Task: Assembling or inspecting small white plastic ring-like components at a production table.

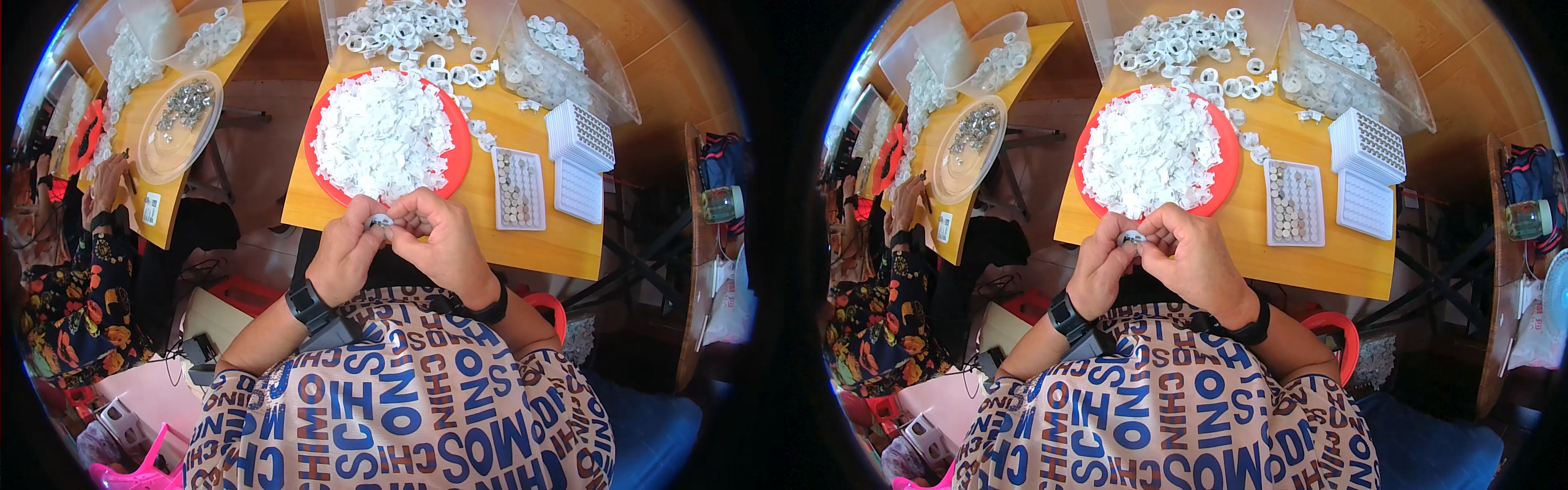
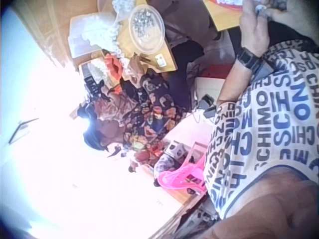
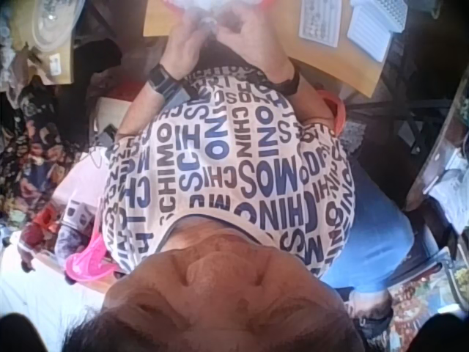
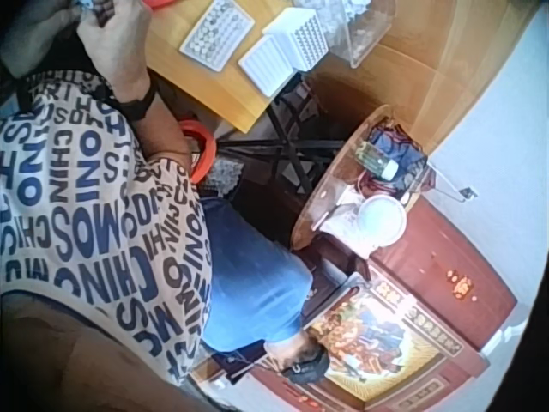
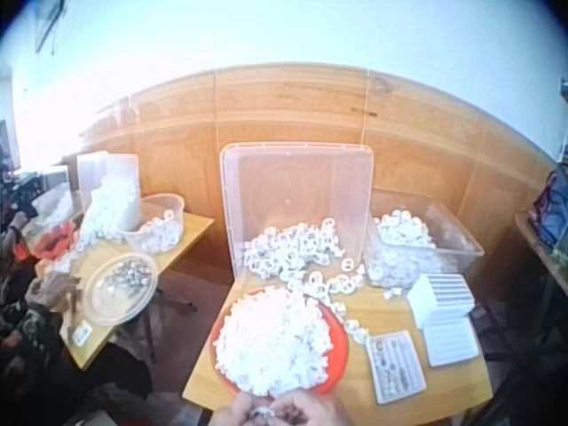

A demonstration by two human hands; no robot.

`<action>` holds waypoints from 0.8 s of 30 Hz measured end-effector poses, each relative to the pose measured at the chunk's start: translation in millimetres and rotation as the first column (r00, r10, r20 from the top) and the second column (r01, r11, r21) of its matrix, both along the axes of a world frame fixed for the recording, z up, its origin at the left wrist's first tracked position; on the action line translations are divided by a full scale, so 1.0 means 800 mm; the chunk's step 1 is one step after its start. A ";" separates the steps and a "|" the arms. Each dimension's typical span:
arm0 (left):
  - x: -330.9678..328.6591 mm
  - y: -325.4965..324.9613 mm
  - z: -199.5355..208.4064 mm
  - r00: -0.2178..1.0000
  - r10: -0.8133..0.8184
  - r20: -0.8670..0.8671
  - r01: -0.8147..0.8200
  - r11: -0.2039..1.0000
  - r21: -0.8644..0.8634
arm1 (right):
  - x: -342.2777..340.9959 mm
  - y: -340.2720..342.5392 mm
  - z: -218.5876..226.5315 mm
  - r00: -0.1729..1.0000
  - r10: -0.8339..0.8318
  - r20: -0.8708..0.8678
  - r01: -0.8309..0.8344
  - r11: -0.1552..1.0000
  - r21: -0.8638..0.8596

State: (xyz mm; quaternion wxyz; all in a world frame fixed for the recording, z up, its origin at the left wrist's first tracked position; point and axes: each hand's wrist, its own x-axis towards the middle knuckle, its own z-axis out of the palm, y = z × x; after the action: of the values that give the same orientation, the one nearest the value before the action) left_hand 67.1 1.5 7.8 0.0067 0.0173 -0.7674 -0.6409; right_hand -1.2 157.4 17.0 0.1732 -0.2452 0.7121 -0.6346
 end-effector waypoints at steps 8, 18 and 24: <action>0.001 0.001 0.002 1.000 0.007 -0.029 -0.007 1.000 -0.019 | 0.004 0.001 0.003 0.999 0.014 -0.038 -0.013 0.999 0.030; 0.001 0.006 -0.003 0.996 0.043 0.084 -0.050 0.995 0.085 | -0.004 -0.001 -0.005 0.992 0.036 0.121 -0.030 0.998 -0.054; 0.000 -0.006 -0.016 0.969 -0.079 0.234 -0.099 0.744 0.661 | -0.013 0.004 -0.008 0.942 0.130 0.309 -0.091 0.986 -0.137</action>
State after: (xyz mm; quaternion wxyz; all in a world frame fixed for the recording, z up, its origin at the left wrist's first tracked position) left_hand 66.7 -3.2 -5.0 -0.0921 0.1024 -0.4816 -0.8655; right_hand -11.4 160.5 10.3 0.3053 -0.1898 0.6206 -0.6968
